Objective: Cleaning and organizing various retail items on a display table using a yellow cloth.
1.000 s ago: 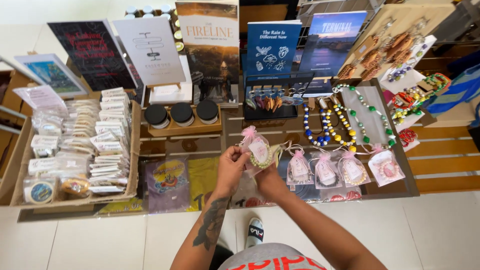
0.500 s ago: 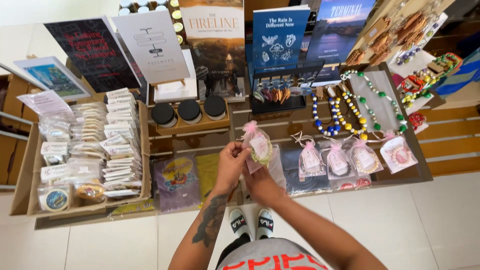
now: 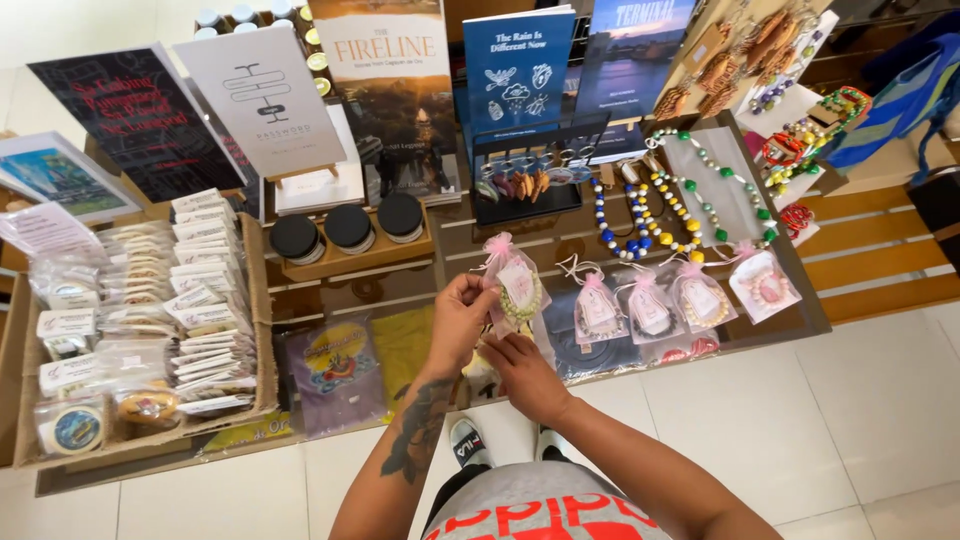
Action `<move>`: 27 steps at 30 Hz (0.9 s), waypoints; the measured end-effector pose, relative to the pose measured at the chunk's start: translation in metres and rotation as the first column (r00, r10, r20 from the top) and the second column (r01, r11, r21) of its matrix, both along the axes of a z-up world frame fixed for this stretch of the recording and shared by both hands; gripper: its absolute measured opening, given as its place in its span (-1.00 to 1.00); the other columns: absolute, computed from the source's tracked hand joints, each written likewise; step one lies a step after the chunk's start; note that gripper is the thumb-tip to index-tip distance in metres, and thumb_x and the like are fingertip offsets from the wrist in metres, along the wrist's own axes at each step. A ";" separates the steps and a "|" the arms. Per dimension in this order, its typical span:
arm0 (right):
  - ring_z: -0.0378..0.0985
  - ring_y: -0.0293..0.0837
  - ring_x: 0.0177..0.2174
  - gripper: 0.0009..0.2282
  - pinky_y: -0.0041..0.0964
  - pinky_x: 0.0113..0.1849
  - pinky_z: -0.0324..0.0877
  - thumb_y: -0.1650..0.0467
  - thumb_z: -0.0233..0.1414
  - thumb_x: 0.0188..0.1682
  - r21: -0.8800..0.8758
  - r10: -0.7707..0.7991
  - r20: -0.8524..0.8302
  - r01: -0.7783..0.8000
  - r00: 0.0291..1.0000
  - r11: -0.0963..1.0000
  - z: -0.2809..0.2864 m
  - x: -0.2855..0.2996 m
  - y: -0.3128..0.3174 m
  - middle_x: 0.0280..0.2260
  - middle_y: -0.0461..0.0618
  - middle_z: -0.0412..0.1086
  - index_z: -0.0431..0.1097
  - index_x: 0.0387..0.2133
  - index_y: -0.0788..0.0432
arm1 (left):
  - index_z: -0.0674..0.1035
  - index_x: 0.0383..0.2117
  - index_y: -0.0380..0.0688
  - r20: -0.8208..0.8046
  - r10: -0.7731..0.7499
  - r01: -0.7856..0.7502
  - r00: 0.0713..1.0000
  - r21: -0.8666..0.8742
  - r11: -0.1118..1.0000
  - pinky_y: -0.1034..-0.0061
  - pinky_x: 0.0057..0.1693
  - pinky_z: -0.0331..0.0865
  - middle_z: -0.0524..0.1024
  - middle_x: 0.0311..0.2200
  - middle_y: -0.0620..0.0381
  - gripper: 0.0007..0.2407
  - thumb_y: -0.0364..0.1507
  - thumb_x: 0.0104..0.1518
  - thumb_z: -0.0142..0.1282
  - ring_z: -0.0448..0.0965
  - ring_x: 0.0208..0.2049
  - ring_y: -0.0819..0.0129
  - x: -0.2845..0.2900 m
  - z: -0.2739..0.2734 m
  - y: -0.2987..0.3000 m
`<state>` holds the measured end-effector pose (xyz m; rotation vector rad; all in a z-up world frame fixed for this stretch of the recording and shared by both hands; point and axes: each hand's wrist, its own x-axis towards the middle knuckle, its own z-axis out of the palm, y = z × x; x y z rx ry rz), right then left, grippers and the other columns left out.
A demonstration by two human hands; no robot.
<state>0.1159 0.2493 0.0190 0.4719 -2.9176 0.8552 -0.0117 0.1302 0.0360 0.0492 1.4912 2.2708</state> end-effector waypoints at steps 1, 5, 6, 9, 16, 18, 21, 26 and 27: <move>0.21 0.20 0.17 -0.33 0.06 0.20 0.13 0.53 0.19 -0.38 0.001 -0.004 -0.004 0.004 1.000 1.000 -0.001 0.002 0.005 0.19 0.14 0.26 0.28 0.15 0.23 | 0.55 -0.33 -0.25 -0.004 -0.004 0.004 1.000 0.001 1.000 0.57 -0.29 0.49 0.58 -0.44 0.19 -0.94 -0.56 0.16 0.20 0.55 -0.44 0.55 0.002 0.002 0.009; 0.25 0.21 0.16 -0.47 0.04 0.18 0.16 0.52 0.13 -0.26 0.027 0.077 0.013 -0.077 0.997 0.997 -0.021 0.010 0.026 0.13 0.15 0.30 0.33 0.10 0.22 | 0.55 -0.34 -0.24 0.001 -0.067 0.067 0.998 -0.027 0.997 0.57 -0.29 0.54 0.58 -0.45 0.21 -0.94 -0.56 0.15 0.20 0.55 -0.45 0.56 0.011 0.002 0.051; 0.25 0.23 0.16 -0.47 0.04 0.19 0.15 0.54 0.10 -0.27 0.080 0.091 -0.015 -0.089 0.996 0.993 -0.031 0.011 0.031 0.11 0.14 0.31 0.34 0.09 0.22 | 0.55 -0.34 -0.24 0.008 -0.101 0.101 0.995 -0.070 0.992 0.59 -0.30 0.53 0.57 -0.45 0.23 -0.94 -0.55 0.15 0.20 0.56 -0.45 0.57 0.013 0.000 0.064; 0.20 0.29 0.18 -0.60 0.06 0.19 0.12 0.48 0.09 -0.15 0.085 0.093 0.059 -0.097 0.994 0.992 -0.045 0.015 0.036 0.10 0.25 0.28 0.35 0.02 0.22 | 0.55 -0.32 -0.26 0.004 -0.172 0.172 0.985 -0.084 0.982 0.63 -0.35 0.41 0.56 -0.47 0.20 -0.93 -0.55 0.16 0.21 0.51 -0.48 0.56 0.022 -0.025 0.103; 0.30 0.09 0.22 -0.69 -0.03 0.27 0.20 0.36 0.02 0.00 -0.041 0.235 0.026 -0.234 0.972 0.971 0.009 -0.002 0.049 0.13 0.08 0.34 0.33 0.01 0.20 | 0.56 -0.35 -0.25 0.008 -0.336 0.334 0.942 -0.137 0.933 0.58 -0.38 0.39 0.54 -0.51 0.20 -0.91 -0.52 0.08 0.20 0.51 -0.54 0.50 0.038 -0.054 0.182; 0.25 0.12 0.23 -0.63 0.07 0.23 0.16 0.33 0.01 0.02 -0.061 0.203 -0.182 -0.217 0.962 0.974 -0.008 0.002 0.051 0.19 0.12 0.30 0.34 0.09 0.19 | 0.57 -0.37 -0.31 -0.019 -0.307 0.285 0.952 -0.315 0.905 0.45 -0.34 0.46 0.57 -0.50 0.09 -0.88 -0.48 0.09 0.23 0.57 -0.50 0.39 0.041 -0.061 0.192; 0.20 0.16 0.28 -0.61 0.13 0.26 0.08 0.29 0.00 0.04 -0.034 0.217 -0.157 -0.224 0.963 0.974 -0.019 0.001 0.054 0.24 0.14 0.24 0.30 0.12 0.17 | 0.62 -0.35 -0.28 -0.368 -0.330 0.020 0.869 -0.640 0.768 0.31 -0.20 0.52 0.66 -0.42 -0.05 -0.83 -0.39 0.10 0.26 0.70 -0.36 0.14 0.044 -0.022 0.179; -0.01 0.24 0.36 -0.51 0.17 0.30 -0.14 0.27 -0.06 0.10 0.052 0.196 -0.148 -0.191 0.969 0.980 -0.054 -0.004 0.052 0.38 0.22 0.03 0.14 0.30 0.16 | 0.61 -0.14 -0.22 -0.458 -0.350 -0.094 0.817 -0.705 0.703 0.21 0.00 0.49 0.63 -0.17 -0.14 -0.77 -0.39 0.12 0.18 0.65 -0.14 -0.06 0.048 0.016 0.126; -0.09 0.26 0.37 -0.49 0.20 0.32 -0.22 0.26 -0.07 0.11 0.068 0.152 -0.127 -0.145 0.980 0.987 -0.061 -0.010 0.051 0.42 0.21 -0.03 0.10 0.33 0.12 | 0.59 -0.08 -0.20 -0.462 -0.388 -0.089 0.798 -0.726 0.682 0.18 0.11 0.45 0.61 -0.08 -0.14 -0.73 -0.35 0.15 0.18 0.60 -0.04 -0.10 0.047 0.024 0.112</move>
